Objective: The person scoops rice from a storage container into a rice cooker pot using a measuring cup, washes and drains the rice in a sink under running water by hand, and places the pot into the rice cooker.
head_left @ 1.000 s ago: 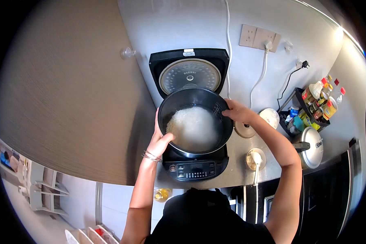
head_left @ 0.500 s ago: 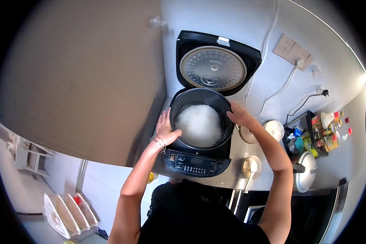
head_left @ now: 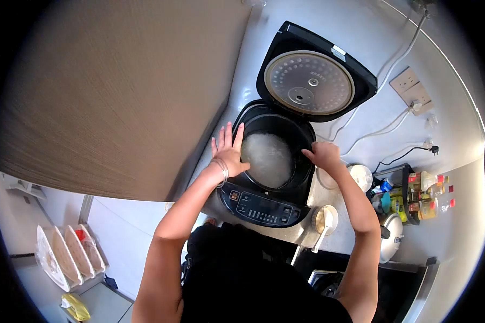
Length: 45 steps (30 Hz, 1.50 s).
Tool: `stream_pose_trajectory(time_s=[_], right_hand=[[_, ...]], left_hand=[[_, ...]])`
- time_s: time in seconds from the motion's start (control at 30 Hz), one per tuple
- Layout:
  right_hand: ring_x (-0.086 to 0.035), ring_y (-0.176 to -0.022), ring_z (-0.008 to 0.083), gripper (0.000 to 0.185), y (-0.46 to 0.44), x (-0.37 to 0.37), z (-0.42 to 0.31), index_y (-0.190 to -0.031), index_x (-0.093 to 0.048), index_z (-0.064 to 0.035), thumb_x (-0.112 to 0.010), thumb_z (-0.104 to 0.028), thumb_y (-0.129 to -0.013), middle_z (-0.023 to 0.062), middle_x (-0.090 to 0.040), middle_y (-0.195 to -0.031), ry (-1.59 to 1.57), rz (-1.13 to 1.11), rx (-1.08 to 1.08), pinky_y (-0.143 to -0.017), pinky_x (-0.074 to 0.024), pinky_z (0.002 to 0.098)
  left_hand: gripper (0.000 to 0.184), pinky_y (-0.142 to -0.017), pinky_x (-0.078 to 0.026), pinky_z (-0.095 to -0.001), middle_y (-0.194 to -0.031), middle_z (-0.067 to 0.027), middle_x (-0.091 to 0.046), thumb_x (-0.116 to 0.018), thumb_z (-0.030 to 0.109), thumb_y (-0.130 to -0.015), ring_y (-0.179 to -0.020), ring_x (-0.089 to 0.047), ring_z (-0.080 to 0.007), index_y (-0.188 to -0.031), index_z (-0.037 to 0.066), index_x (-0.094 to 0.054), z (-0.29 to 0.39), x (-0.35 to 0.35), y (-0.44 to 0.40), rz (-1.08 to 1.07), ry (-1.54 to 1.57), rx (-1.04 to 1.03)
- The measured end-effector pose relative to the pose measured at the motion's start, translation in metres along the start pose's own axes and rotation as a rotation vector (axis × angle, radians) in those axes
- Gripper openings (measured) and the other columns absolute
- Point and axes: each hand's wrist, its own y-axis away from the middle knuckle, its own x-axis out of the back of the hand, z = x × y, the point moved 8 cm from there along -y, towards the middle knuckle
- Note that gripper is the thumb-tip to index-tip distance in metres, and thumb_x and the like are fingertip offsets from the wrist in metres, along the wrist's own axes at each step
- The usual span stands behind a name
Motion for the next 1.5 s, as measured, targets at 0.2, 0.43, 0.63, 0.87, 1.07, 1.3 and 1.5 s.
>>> stream_pose_trajectory(time_s=[0.2, 0.43, 0.63, 0.87, 1.07, 1.3, 1.5], right_hand=[[-0.059, -0.063, 0.0268, 0.038, 0.006, -0.006, 0.015, -0.067, -0.060, -0.0053, -0.058, -0.041, -0.079, 0.0125, -0.060, -0.064, -0.213, -0.107, -0.025, -0.060, -0.0451, 0.0367], [-0.060, -0.073, 0.0305, 0.032, 0.007, -0.016, 0.018, -0.070, -0.058, -0.0051, -0.062, -0.036, -0.076, 0.0141, -0.061, -0.071, -0.306, -0.098, -0.103, -0.066, -0.0454, 0.0391], [-0.060, -0.068, 0.0278, 0.031, 0.010, -0.020, 0.017, -0.069, -0.057, -0.0027, -0.062, -0.032, -0.077, 0.0148, -0.060, -0.066, -0.373, -0.074, -0.147, -0.064, -0.0455, 0.0371], [-0.058, -0.053, 0.0204, 0.030, 0.006, -0.036, 0.025, -0.066, -0.055, -0.0012, -0.063, -0.028, -0.078, 0.0109, -0.057, -0.055, -0.546, -0.109, -0.206, -0.056, -0.0445, 0.0339], [-0.057, -0.049, 0.0170, 0.031, 0.003, -0.045, 0.030, -0.064, -0.054, -0.0010, -0.063, -0.027, -0.080, 0.0095, -0.056, -0.052, -0.600, -0.109, -0.222, -0.052, -0.0435, 0.0320], [-0.056, -0.049, 0.0169, 0.031, 0.004, -0.042, 0.028, -0.063, -0.053, -0.0011, -0.063, -0.026, -0.079, 0.0091, -0.056, -0.052, -0.595, -0.113, -0.230, -0.052, -0.0434, 0.0316], [-0.056, -0.049, 0.0166, 0.031, 0.004, -0.041, 0.027, -0.063, -0.053, -0.0012, -0.063, -0.026, -0.079, 0.0090, -0.056, -0.052, -0.622, -0.114, -0.235, -0.051, -0.0431, 0.0314]], left_hand=[[0.103, -0.104, -0.008, -0.0552, -0.143, -0.0244, 0.000, -0.067, 0.039, -0.065, -0.133, -0.005, -0.0388, -0.141, 0.021, 0.000, -0.014, -0.006, -0.003, -0.012, 0.103, 0.007], [0.057, -0.097, -0.024, -0.0480, -0.126, -0.0215, -0.033, -0.067, 0.030, -0.068, -0.120, -0.027, -0.0373, -0.118, 0.009, -0.048, -0.017, 0.016, -0.002, 0.412, 0.134, -0.173], [0.031, -0.079, -0.032, -0.0395, -0.097, -0.0124, -0.043, -0.071, 0.026, -0.064, -0.097, -0.038, -0.0293, -0.083, 0.006, -0.058, -0.011, 0.034, -0.003, 0.430, 0.101, -0.056], [0.025, -0.076, -0.033, -0.0391, -0.090, -0.0106, -0.048, -0.071, 0.029, -0.064, -0.094, -0.040, -0.0291, -0.065, 0.007, -0.061, -0.012, 0.029, -0.010, 0.421, 0.023, -0.067], [0.028, -0.077, -0.032, -0.0395, -0.090, -0.0106, -0.053, -0.068, 0.030, -0.068, -0.095, -0.043, -0.0266, -0.074, 0.003, -0.067, -0.002, 0.035, -0.004, 0.383, -0.067, -0.099], [0.029, -0.078, -0.032, -0.0398, -0.089, -0.0096, -0.054, -0.068, 0.032, -0.069, -0.095, -0.044, -0.0254, -0.073, 0.003, -0.068, 0.001, 0.036, -0.003, 0.395, -0.103, -0.118], [0.029, -0.078, -0.032, -0.0398, -0.089, -0.0094, -0.054, -0.068, 0.032, -0.069, -0.096, -0.044, -0.0253, -0.073, 0.003, -0.068, -0.001, 0.035, -0.004, 0.395, -0.092, -0.110]])
